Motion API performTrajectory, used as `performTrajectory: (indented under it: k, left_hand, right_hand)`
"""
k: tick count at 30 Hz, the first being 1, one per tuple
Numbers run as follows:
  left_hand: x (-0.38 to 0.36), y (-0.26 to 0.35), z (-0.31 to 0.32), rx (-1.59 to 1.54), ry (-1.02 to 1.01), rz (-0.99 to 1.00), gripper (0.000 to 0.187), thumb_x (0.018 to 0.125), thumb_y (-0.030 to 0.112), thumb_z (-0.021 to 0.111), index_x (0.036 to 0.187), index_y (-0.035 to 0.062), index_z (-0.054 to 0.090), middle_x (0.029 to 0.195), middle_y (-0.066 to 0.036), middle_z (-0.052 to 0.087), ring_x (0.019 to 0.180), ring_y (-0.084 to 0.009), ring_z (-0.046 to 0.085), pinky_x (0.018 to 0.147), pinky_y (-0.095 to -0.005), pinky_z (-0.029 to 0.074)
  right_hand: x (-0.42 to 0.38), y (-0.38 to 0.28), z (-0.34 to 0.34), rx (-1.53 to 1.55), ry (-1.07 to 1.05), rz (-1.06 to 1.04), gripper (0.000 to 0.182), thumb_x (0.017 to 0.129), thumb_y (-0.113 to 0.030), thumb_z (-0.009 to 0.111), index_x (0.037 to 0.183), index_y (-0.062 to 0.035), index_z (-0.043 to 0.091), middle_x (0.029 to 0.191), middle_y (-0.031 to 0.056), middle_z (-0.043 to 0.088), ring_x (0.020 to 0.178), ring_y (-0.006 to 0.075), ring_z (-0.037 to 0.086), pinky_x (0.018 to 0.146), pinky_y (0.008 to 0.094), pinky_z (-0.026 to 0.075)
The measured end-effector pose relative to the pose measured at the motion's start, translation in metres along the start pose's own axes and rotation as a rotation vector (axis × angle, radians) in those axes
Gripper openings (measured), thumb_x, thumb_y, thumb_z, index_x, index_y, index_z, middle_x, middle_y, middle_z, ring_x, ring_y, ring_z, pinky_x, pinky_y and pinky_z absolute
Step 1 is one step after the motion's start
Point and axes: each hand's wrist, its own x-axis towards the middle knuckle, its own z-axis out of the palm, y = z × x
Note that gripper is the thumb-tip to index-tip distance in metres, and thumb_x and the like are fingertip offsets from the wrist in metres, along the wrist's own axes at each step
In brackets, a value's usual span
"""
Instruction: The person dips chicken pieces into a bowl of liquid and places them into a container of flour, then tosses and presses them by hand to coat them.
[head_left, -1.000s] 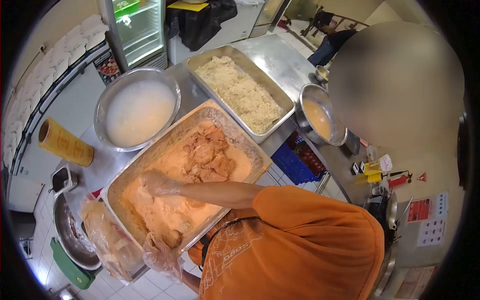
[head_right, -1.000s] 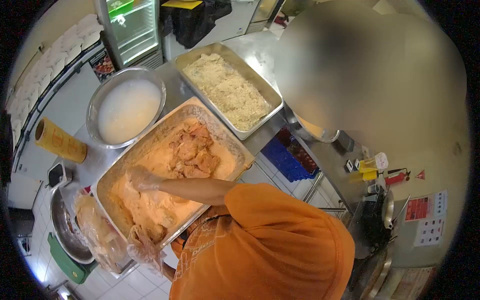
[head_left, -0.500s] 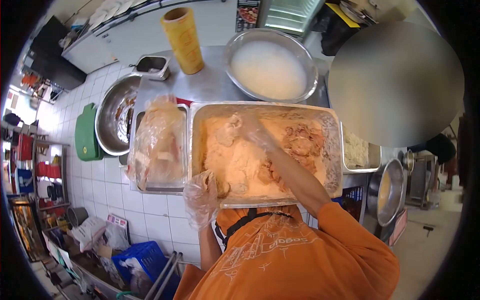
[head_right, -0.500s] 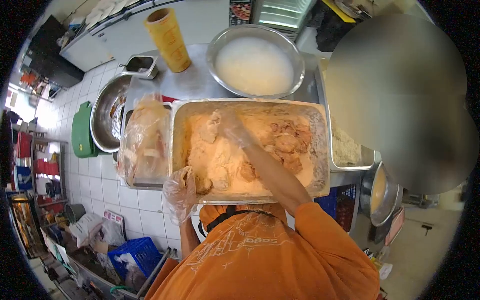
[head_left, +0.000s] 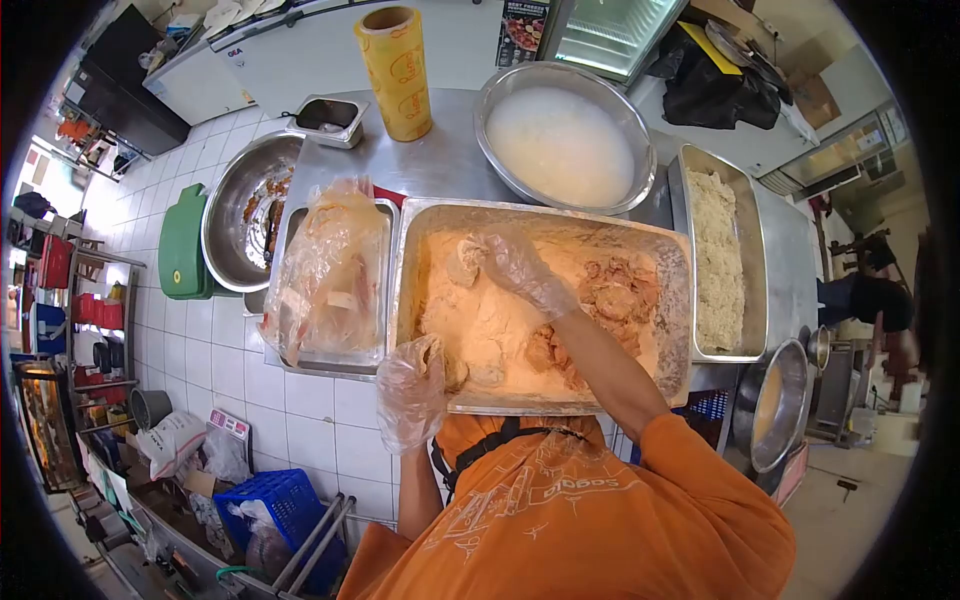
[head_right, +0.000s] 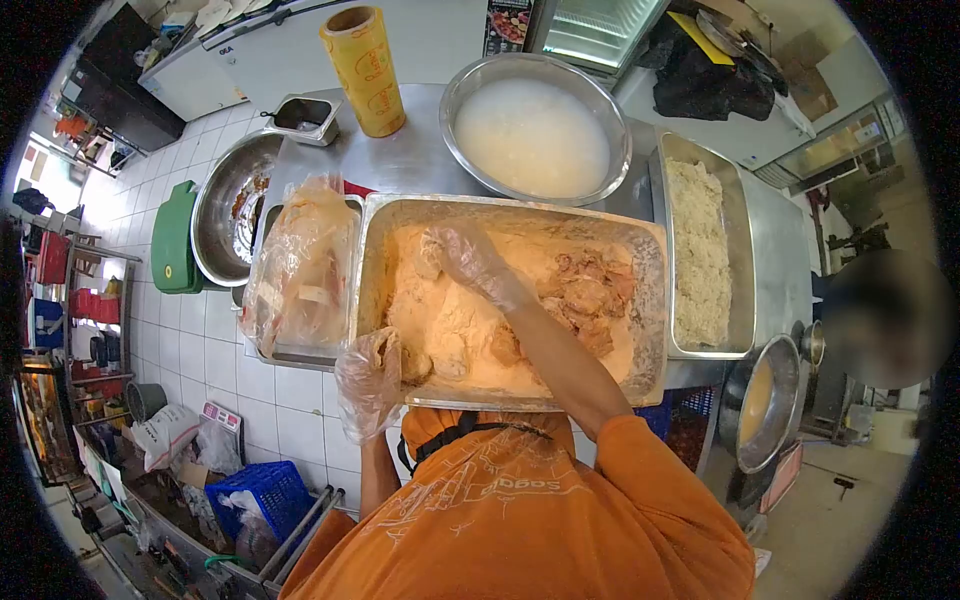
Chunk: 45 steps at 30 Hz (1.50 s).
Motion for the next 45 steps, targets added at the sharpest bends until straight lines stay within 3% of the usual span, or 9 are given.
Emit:
performTrajectory:
  k: [2,4,6,9,18,27,32,36,45]
  left_hand:
    - [-0.001,-0.003,0.001,0.052,0.002,0.010,0.013,0.093,0.009,0.075,0.105,0.0043,0.077,0.099,-0.015,0.077,0.090,-0.0318,0.075,0.081,-0.0398,0.059]
    - [0.000,-0.001,0.000,0.010,-0.003,-0.004,0.014,0.093,0.009,0.075,0.105,0.0044,0.077,0.099,-0.015,0.077,0.090,-0.0318,0.075,0.081,-0.0399,0.059]
    - [0.000,0.002,-0.002,-0.023,-0.003,-0.007,0.014,0.092,0.009,0.075,0.106,0.0044,0.077,0.099,-0.015,0.077,0.090,-0.0319,0.075,0.081,-0.0400,0.059]
    - [0.002,0.002,-0.003,-0.022,0.003,0.020,0.014,0.092,0.009,0.075,0.106,0.0044,0.077,0.099,-0.016,0.077,0.089,-0.0320,0.075,0.081,-0.0399,0.059]
    - [0.002,-0.003,-0.002,-0.005,0.025,0.034,0.014,0.092,0.010,0.075,0.105,0.0040,0.077,0.097,-0.016,0.077,0.088,-0.0329,0.075,0.079,-0.0404,0.059]
    - [0.005,0.002,-0.004,-0.027,0.003,0.051,0.014,0.092,0.010,0.074,0.104,0.0039,0.077,0.095,-0.018,0.077,0.088,-0.0360,0.075,0.078,-0.0413,0.058]
    - [0.002,0.004,-0.005,-0.035,0.026,0.027,0.011,0.095,0.015,0.071,0.103,0.0068,0.074,0.091,-0.015,0.072,0.083,-0.0362,0.069,0.075,-0.0447,0.055]
    - [0.004,0.008,-0.006,-0.042,0.055,0.035,0.011,0.095,0.015,0.072,0.102,0.0060,0.074,0.092,-0.016,0.072,0.084,-0.0361,0.070,0.075,-0.0441,0.055]
    - [0.003,0.006,-0.007,-0.026,0.016,0.025,0.012,0.093,0.009,0.074,0.104,0.0055,0.076,0.094,-0.016,0.074,0.086,-0.0354,0.072,0.078,-0.0425,0.057]
  right_hand:
    - [0.005,-0.004,-0.001,-0.480,0.157,-0.436,0.031,0.090,-0.011,0.068,0.121,-0.0056,0.068,0.123,0.0179,0.068,0.116,0.0380,0.064,0.103,0.0473,0.052]
    - [0.012,-0.012,-0.010,-0.585,0.015,-0.407,0.032,0.089,-0.012,0.070,0.121,-0.0057,0.069,0.124,0.0179,0.068,0.117,0.0380,0.064,0.104,0.0470,0.051]
    - [0.043,-0.064,-0.043,-0.295,-0.399,0.086,0.034,0.089,-0.014,0.071,0.122,-0.0059,0.069,0.125,0.0177,0.069,0.119,0.0383,0.063,0.106,0.0469,0.050]
    - [0.016,0.010,-0.014,-0.290,-0.169,-0.131,0.033,0.090,-0.016,0.071,0.120,-0.0040,0.068,0.121,0.0195,0.069,0.116,0.0392,0.064,0.103,0.0482,0.051]
    - [0.029,-0.039,-0.006,-0.143,-0.152,0.518,0.034,0.088,-0.022,0.075,0.114,-0.0037,0.064,0.111,0.0222,0.071,0.109,0.0421,0.066,0.095,0.0507,0.051]
    - [0.036,-0.016,0.046,-0.507,-0.250,0.088,0.031,0.090,-0.031,0.069,0.104,-0.0038,0.068,0.097,0.0227,0.071,0.093,0.0398,0.069,0.082,0.0515,0.053]
    - [0.018,-0.001,0.060,-0.548,-0.128,-0.109,0.036,0.093,-0.027,0.071,0.119,-0.0033,0.071,0.111,0.0218,0.074,0.105,0.0379,0.070,0.095,0.0512,0.054]
    - [0.034,-0.042,0.007,-0.017,-0.275,0.223,0.034,0.098,-0.024,0.066,0.123,-0.0011,0.069,0.122,0.0236,0.070,0.116,0.0372,0.066,0.102,0.0481,0.053]
    - [0.007,-0.016,-0.037,-1.263,0.064,-0.783,0.028,0.098,-0.011,0.065,0.124,-0.0011,0.066,0.124,0.0110,0.067,0.106,0.0285,0.067,0.097,0.0389,0.055]
